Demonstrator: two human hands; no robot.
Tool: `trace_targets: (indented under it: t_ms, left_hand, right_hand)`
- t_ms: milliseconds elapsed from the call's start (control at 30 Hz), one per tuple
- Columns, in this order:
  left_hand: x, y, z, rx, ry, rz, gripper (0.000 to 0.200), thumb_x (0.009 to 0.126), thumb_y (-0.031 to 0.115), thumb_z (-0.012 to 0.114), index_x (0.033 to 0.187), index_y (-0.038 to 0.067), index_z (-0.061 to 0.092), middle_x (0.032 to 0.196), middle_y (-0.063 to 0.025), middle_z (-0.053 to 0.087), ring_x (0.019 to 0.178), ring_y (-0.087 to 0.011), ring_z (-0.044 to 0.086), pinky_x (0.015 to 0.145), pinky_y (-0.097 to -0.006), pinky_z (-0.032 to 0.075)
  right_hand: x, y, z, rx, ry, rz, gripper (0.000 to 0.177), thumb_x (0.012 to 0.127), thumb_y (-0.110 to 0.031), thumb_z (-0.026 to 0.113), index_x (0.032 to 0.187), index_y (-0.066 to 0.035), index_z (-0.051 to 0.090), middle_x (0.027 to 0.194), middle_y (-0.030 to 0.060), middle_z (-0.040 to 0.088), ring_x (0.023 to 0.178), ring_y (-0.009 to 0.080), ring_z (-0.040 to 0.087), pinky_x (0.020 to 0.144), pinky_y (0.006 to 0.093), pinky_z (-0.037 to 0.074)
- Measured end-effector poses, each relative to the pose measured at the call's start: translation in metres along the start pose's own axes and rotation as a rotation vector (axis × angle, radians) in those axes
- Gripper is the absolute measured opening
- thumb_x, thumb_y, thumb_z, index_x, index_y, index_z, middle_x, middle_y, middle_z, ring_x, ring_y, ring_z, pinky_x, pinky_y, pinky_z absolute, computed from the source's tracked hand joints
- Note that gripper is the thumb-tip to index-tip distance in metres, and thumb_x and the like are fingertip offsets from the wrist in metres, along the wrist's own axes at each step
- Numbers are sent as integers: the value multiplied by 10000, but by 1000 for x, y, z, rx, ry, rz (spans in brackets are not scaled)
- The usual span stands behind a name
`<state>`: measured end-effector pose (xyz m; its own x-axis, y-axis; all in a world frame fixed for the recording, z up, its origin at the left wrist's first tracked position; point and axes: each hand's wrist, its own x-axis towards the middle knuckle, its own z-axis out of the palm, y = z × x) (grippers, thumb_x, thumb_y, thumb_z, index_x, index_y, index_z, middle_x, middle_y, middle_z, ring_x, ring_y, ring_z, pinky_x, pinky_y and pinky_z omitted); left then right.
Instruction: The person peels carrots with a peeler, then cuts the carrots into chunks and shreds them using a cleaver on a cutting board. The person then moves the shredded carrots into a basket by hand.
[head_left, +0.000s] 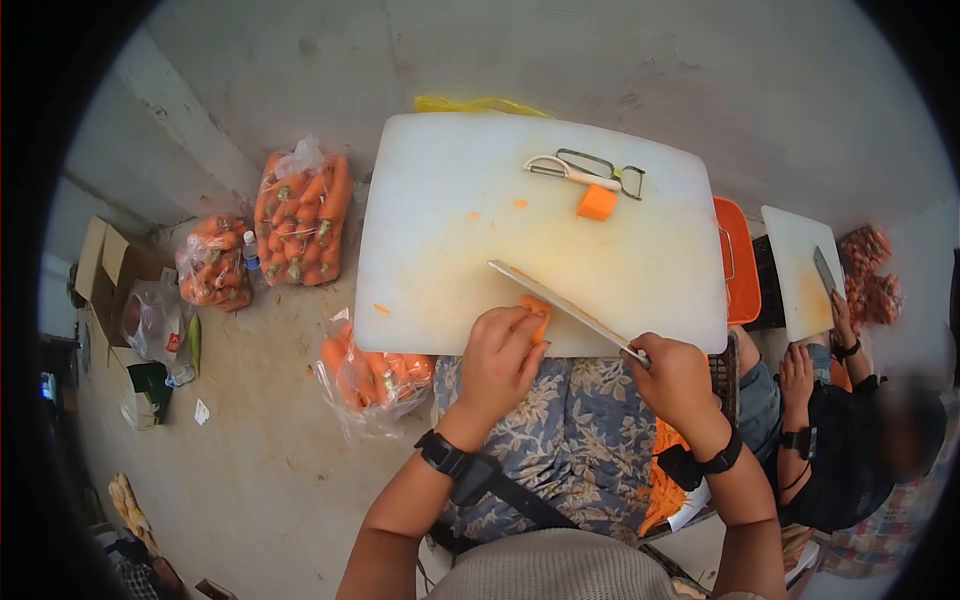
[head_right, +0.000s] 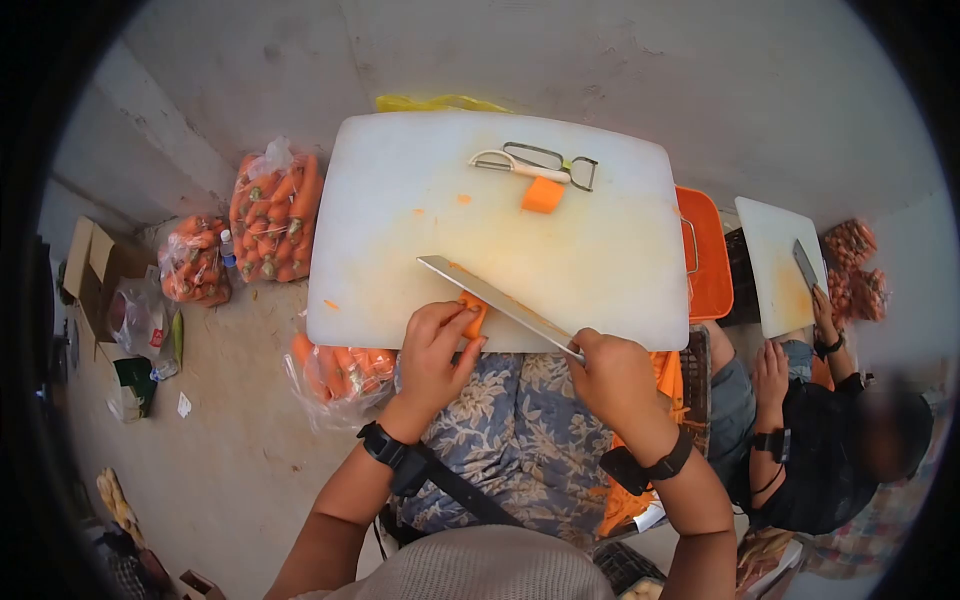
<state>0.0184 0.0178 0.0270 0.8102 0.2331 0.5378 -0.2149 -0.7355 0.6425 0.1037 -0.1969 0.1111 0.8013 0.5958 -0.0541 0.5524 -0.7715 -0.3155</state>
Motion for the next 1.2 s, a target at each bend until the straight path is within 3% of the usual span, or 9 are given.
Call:
trace_targets:
  t_ms: [100,267,367,500,600,667,900,1000,1200]
  left_hand:
    - [2,0,-2,-1,-4,6,304,754,104,746,1035,21,664,1078,-125,594,1016,-319,556,870,-403,463]
    - [-7,-5,-3,21,-47,-12,280,735,101,745,1000,38,681,1078,-134,603,1008,-337,566,849,-418,475]
    - [-16,-7,-2,9,-84,-38,267,725,87,738,986,51,698,1054,-132,625,992,-351,585,850,-443,483]
    - [-17,-12,0,4,-30,21,280,668,54,715,947,65,714,993,-108,669,871,-345,633,768,-440,501]
    - [-17,-10,-3,42,-32,27,289,664,51,710,953,64,720,1032,-111,669,895,-335,639,761,-436,511]
    - [-19,-12,-2,28,-36,23,304,658,49,711,961,63,721,1025,-111,667,895,-331,640,766,-437,512]
    - [-16,-12,-5,-22,-56,32,299,642,21,705,940,41,727,988,-90,653,894,-310,638,779,-416,518]
    - [-11,-10,-3,-26,-1,37,213,639,-6,684,847,30,707,949,-71,651,880,-259,621,740,-339,524]
    - [-10,-9,-3,-1,12,38,194,665,-2,694,855,33,714,960,-68,658,884,-263,619,739,-339,526]
  right_hand:
    - [7,-15,-11,16,-48,-28,162,740,-99,713,862,-59,615,675,140,646,634,306,652,587,402,508]
    - [15,-33,-23,-17,-37,-222,349,685,-48,731,1016,-25,625,710,133,648,624,304,647,588,382,506]
    - [19,-37,-21,-43,-66,-291,290,650,-61,711,915,-69,593,649,73,593,597,254,637,544,359,498]
    - [20,-35,-18,-124,-92,-309,369,616,-39,691,976,-51,609,655,64,586,595,235,633,534,346,493]
    - [15,-30,-26,-124,-126,-305,455,589,-27,674,1040,-33,623,660,62,577,604,237,626,544,352,493]
    - [13,-29,-36,-114,-231,-219,475,605,39,687,1071,-15,616,745,114,635,644,293,639,582,383,504]
    - [20,-23,-43,-128,-228,-263,411,619,59,672,1025,5,636,703,137,613,606,324,614,551,384,487]
    - [30,-29,-36,-176,-248,-303,429,590,12,670,1016,-20,630,641,87,532,565,257,583,517,373,468]
    - [44,-37,-27,-169,-223,-333,283,603,24,655,863,-50,572,608,66,506,523,236,569,474,364,449]
